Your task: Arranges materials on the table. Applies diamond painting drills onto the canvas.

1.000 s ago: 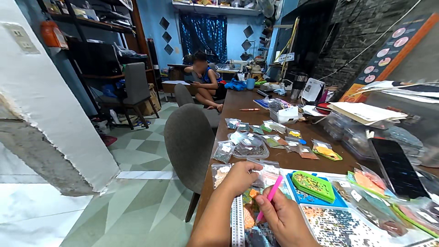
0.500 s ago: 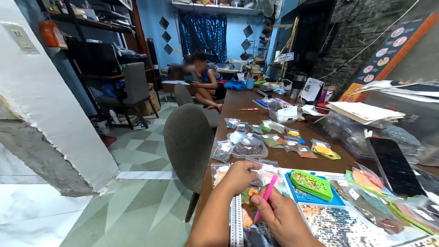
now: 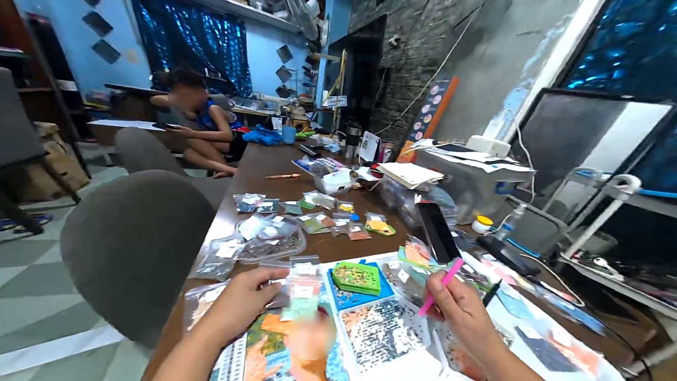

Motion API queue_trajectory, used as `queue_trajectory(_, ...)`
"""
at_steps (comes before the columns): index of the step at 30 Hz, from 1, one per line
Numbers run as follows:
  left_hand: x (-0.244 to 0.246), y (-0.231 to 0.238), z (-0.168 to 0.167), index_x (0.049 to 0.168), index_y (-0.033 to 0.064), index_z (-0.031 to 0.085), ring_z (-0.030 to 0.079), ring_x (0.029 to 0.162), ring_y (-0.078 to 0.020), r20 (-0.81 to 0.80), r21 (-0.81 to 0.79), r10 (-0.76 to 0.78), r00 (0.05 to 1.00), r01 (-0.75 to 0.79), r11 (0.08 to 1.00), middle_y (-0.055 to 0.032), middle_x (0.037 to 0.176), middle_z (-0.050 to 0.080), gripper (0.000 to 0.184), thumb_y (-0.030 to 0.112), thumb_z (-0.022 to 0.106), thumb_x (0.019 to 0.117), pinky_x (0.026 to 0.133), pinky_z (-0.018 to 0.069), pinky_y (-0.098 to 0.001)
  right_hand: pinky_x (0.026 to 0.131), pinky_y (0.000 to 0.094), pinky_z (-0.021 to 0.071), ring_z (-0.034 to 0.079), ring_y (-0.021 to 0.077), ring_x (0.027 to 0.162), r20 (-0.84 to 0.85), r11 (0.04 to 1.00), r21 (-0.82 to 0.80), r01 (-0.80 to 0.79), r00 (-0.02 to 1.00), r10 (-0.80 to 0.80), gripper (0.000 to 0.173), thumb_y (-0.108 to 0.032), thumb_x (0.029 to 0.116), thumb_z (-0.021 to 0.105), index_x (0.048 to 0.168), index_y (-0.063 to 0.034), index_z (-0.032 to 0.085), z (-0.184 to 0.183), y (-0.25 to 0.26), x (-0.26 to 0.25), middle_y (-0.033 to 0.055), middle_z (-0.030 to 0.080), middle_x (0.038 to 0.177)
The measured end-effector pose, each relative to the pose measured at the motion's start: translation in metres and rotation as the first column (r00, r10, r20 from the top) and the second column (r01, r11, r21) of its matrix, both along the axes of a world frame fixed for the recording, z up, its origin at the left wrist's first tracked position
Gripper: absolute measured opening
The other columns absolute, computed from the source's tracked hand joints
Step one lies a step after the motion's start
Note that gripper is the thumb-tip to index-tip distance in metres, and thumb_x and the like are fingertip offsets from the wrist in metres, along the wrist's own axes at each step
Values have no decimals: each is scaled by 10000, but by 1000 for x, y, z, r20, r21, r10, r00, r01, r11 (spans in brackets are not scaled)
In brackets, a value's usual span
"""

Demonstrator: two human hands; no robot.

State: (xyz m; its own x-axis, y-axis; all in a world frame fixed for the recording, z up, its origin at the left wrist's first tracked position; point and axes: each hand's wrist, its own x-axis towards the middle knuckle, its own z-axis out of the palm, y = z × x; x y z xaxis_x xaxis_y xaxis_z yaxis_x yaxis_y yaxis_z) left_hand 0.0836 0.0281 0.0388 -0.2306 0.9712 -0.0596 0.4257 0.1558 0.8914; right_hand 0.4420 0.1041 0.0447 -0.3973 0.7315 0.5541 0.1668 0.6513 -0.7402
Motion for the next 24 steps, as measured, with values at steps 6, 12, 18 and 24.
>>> queue_trajectory(6, -2, -2, -6, 1214, 86, 705, 635, 850, -106, 10, 19, 32, 999, -32, 999, -54, 1106, 708, 231, 67, 584, 1018, 767, 514, -313, 540, 137, 480, 545, -56, 591, -32, 990, 136, -26, 999, 30, 356, -451, 1083, 451, 945, -149, 578, -23, -3, 4, -93, 576, 700)
queue_trajectory(12, -3, -1, -7, 1198, 99, 712, 630, 810, -83, 22, 16, 44, 999, -44, 999, -31, 1084, 715, 225, 61, 595, 1011, 729, 510, -282, 521, 138, 470, 523, -56, 557, 39, 987, 161, -4, 999, -3, 400, -442, 1090, 439, 913, -111, 577, -24, -4, 6, -71, 551, 660)
queue_trajectory(18, -3, -1, -6, 1199, 98, 715, 630, 809, -82, 29, 9, 53, 998, -53, 999, -33, 1085, 717, 226, 57, 595, 1011, 724, 507, -276, 528, 127, 466, 525, -61, 563, 43, 989, 137, -60, 998, 54, 386, -434, 1089, 446, 919, -111, 572, -23, -7, 6, -72, 550, 663)
queue_trajectory(24, -3, -2, -5, 1198, 99, 716, 618, 768, -71, 34, 9, 51, 998, -51, 999, -30, 1035, 715, 225, 55, 596, 1013, 695, 499, -257, 546, 123, 482, 545, -57, 576, 61, 982, 154, -107, 993, 99, 392, -427, 1091, 444, 920, -98, 570, -24, -8, 4, -57, 561, 671)
